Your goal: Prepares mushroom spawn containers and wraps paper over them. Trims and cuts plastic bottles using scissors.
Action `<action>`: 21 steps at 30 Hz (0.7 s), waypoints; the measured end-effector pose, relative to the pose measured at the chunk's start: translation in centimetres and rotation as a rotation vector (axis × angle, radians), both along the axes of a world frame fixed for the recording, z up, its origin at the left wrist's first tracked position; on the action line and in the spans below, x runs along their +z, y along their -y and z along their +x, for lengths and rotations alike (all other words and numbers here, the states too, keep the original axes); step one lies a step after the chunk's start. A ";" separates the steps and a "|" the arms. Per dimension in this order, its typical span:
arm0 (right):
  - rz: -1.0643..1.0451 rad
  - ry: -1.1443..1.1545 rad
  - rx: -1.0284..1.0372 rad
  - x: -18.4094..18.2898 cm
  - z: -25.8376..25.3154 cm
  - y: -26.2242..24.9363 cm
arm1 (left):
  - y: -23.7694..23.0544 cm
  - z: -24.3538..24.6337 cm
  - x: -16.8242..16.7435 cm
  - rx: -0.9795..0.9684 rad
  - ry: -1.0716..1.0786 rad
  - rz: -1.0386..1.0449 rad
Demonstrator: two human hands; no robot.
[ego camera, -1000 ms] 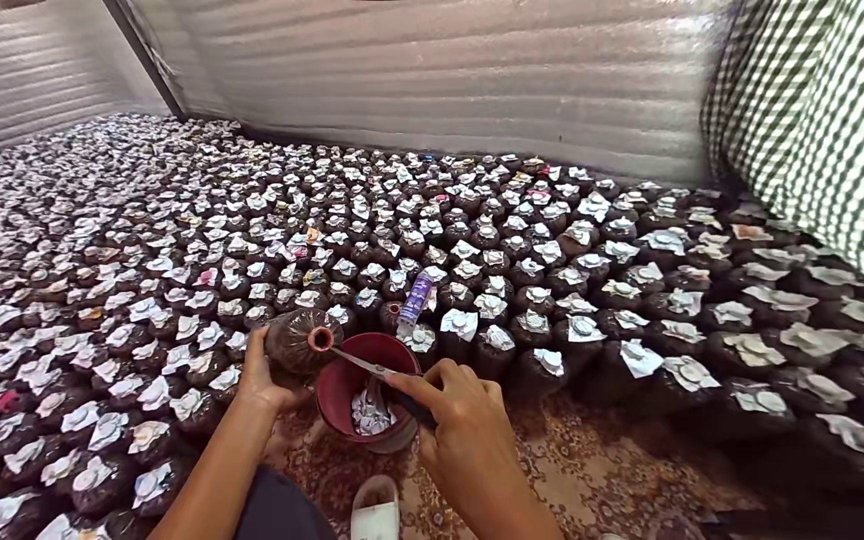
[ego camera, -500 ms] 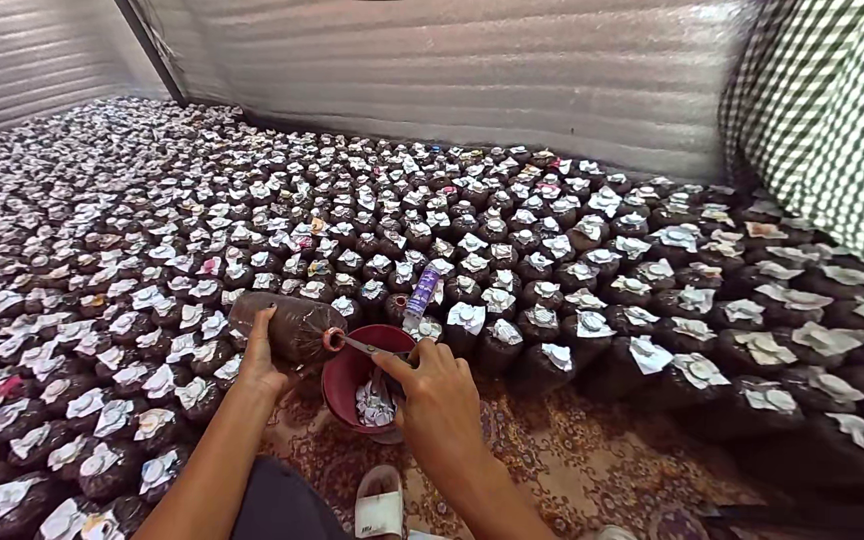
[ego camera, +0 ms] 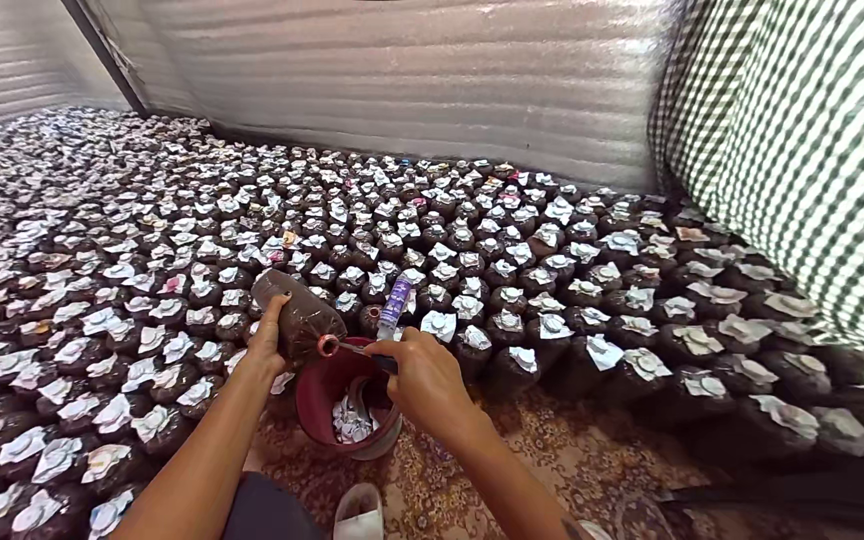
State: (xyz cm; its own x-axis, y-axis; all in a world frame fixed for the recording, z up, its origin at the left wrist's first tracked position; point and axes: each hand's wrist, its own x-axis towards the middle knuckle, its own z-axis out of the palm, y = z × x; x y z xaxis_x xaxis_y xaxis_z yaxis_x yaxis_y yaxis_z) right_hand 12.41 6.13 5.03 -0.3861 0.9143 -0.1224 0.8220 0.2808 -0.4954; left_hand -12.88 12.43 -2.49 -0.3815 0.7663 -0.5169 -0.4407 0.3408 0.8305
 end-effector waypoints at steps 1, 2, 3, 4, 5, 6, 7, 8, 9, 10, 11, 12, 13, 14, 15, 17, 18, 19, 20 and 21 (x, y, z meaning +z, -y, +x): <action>-0.008 -0.006 0.017 -0.3 0.2 -0.4 | -0.4 0.2 0.0 -0.011 -0.009 -0.007; -0.027 -0.005 0.050 -0.4 0.5 -0.9 | -0.6 0.4 -0.1 -0.019 -0.019 -0.011; -0.039 -0.002 0.093 -0.3 0.9 -1.3 | -0.6 0.6 -0.2 -0.029 -0.038 -0.011; -0.041 0.008 0.129 0.0 1.3 -1.6 | -0.6 0.6 -0.3 -0.045 -0.060 -0.010; -0.036 0.033 0.146 0.3 1.5 -1.8 | -0.6 0.6 -0.4 -0.065 -0.084 -0.011; -0.021 0.061 0.140 0.5 1.5 -1.8 | -0.7 0.7 -0.4 -0.076 -0.106 -0.011; 0.006 0.082 0.121 0.5 1.5 -1.8 | -0.7 0.9 -0.4 -0.077 -0.119 -0.019; 0.037 0.095 0.101 0.2 1.4 -1.7 | -0.7 1.0 -0.4 -0.069 -0.122 -0.028; 0.062 0.096 0.081 -0.1 1.2 -1.6 | -0.8 1.0 -0.4 -0.057 -0.117 -0.035; 0.080 0.089 0.066 -0.7 0.9 -1.5 | -0.9 0.9 -0.4 -0.044 -0.110 -0.036; 0.097 0.064 0.056 -1.4 0.6 -1.4 | -0.9 0.8 -0.4 -0.036 -0.103 -0.034; 0.101 0.037 0.051 -2.0 0.3 -1.3 | -0.9 0.8 -0.5 -0.031 -0.096 -0.034; 0.099 0.017 0.055 -2.4 0.2 -1.2 | -0.8 0.7 -0.6 -0.024 -0.084 -0.039; 0.088 0.013 0.074 -2.4 0.2 -1.3 | -0.8 0.6 -0.5 -0.018 -0.079 -0.048; 0.084 0.031 0.105 -2.1 0.2 -1.3 | -0.7 0.5 -0.4 -0.020 -0.082 -0.061; 0.108 0.100 0.149 -1.0 0.3 -1.2 | -0.5 0.2 -0.4 -0.034 -0.113 -0.080; 0.164 0.125 0.150 -0.9 0.2 -1.1 | -0.6 0.1 -0.6 -0.038 -0.131 -0.087; 0.257 0.134 0.142 -1.3 0.0 -1.0 | -0.7 0.1 -0.7 -0.034 -0.143 -0.097; 0.361 0.134 0.131 -1.9 -0.2 -0.9 | -0.9 0.1 -0.7 -0.022 -0.150 -0.103; 0.465 0.130 0.119 -2.7 -0.6 -0.9 | -1.0 0.1 -0.7 -0.008 -0.163 -0.104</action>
State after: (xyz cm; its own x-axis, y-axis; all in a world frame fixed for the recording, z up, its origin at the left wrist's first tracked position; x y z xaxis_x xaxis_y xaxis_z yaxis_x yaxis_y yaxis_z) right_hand 11.79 6.99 2.34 -0.4994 0.8341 0.2343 0.8177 0.5432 -0.1907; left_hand -12.74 13.43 -3.17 -0.4607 0.7154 -0.5253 -0.2995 0.4318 0.8508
